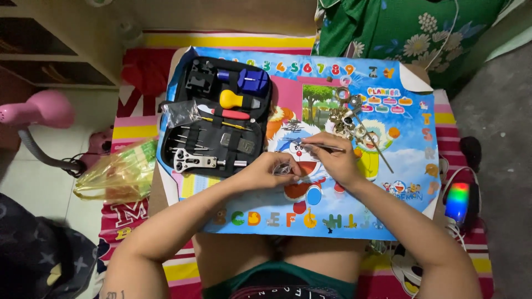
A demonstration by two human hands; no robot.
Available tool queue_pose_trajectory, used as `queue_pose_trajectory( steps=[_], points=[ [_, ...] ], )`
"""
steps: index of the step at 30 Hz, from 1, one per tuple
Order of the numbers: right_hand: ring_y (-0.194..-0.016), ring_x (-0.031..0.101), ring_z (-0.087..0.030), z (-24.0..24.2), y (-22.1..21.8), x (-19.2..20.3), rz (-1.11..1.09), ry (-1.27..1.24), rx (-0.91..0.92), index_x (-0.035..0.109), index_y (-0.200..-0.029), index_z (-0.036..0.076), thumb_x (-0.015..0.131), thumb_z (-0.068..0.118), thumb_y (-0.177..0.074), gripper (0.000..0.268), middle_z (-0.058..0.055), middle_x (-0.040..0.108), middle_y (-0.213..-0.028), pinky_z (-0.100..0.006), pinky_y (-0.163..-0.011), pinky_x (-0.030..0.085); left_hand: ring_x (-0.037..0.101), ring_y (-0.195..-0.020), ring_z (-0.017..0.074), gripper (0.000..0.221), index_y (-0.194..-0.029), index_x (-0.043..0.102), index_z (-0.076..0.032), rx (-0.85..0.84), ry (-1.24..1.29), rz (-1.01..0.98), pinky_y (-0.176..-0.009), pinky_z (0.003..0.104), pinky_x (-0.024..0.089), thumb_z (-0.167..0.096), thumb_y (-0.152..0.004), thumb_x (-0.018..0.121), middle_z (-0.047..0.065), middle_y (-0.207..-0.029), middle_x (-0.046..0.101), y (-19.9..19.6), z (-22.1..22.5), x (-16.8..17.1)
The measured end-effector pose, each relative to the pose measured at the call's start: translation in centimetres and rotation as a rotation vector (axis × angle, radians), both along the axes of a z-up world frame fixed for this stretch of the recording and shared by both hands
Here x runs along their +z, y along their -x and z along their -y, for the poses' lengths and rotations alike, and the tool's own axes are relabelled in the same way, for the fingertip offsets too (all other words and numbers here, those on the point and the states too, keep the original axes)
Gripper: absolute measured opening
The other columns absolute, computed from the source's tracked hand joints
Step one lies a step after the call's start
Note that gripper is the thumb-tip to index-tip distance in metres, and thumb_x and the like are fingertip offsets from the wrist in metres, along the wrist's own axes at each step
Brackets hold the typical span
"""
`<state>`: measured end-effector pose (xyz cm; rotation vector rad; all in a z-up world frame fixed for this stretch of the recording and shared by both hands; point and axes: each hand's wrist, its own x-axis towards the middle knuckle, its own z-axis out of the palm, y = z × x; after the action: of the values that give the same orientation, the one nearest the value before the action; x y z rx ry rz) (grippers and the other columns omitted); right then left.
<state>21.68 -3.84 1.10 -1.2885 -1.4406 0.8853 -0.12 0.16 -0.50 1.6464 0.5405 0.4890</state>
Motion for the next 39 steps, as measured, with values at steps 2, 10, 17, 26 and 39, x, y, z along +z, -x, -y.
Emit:
queue_pose_trajectory(
  steps=[2, 10, 17, 26, 39],
  points=[
    [-0.074, 0.068, -0.013, 0.0, -0.1, -0.3, 0.007, 0.017, -0.002, 0.081, -0.104, 0.005, 0.073, 0.001, -0.096, 0.012, -0.012, 0.077, -0.086, -0.026, -0.064, 0.062, 0.069, -0.079, 0.0228, 0.015, -0.095, 0.075, -0.008, 0.000, 0.008, -0.007, -0.076, 0.036, 0.054, -0.013, -0.083, 0.082, 0.012, -0.077, 0.072, 0.1, 0.2, -0.1],
    [-0.075, 0.070, -0.019, -0.2, -1.6, -1.9, -0.196, -0.201, 0.119, 0.080, -0.101, 0.000, 0.071, -0.002, -0.094, 0.011, -0.016, 0.076, -0.085, -0.032, -0.065, 0.063, 0.070, -0.082, 0.0208, 0.014, -0.096, 0.077, -0.011, 0.016, -0.003, -0.017, -0.078, 0.035, 0.055, -0.016, -0.084, 0.082, 0.010, -0.079, 0.073, -0.2, 0.1, -0.9],
    [-0.070, 0.065, -0.021, 1.7, -1.1, -0.9, -0.302, -0.231, 0.306, 0.078, -0.091, 0.001, 0.074, -0.002, -0.090, 0.005, -0.015, 0.075, -0.080, -0.031, -0.061, 0.054, 0.068, -0.084, 0.0197, 0.015, -0.098, 0.076, -0.008, 0.006, 0.054, 0.002, -0.081, 0.036, 0.055, -0.015, -0.086, 0.081, 0.011, -0.082, 0.073, 0.2, 0.2, -0.1],
    [-0.070, 0.063, -0.021, 0.4, -4.4, -0.7, -0.107, -0.245, 0.239, 0.076, -0.096, -0.003, 0.073, 0.002, -0.092, 0.007, -0.017, 0.073, -0.081, -0.034, -0.064, 0.050, 0.071, -0.083, 0.0204, 0.014, -0.098, 0.076, -0.008, 0.003, 0.072, 0.033, -0.082, 0.035, 0.055, -0.013, -0.086, 0.081, 0.011, -0.082, 0.075, -0.1, -0.2, -0.5],
    [-0.066, 0.063, -0.013, 0.1, -4.2, -0.7, -0.056, -0.058, 0.177, 0.077, -0.099, -0.001, 0.069, -0.005, -0.093, 0.011, -0.014, 0.073, -0.084, -0.025, -0.057, 0.052, 0.070, -0.084, 0.0184, 0.014, -0.098, 0.075, -0.008, -0.007, 0.098, 0.021, -0.083, 0.034, 0.055, -0.014, -0.087, 0.080, 0.010, -0.083, 0.075, 0.2, -0.1, 1.0]
  ],
)
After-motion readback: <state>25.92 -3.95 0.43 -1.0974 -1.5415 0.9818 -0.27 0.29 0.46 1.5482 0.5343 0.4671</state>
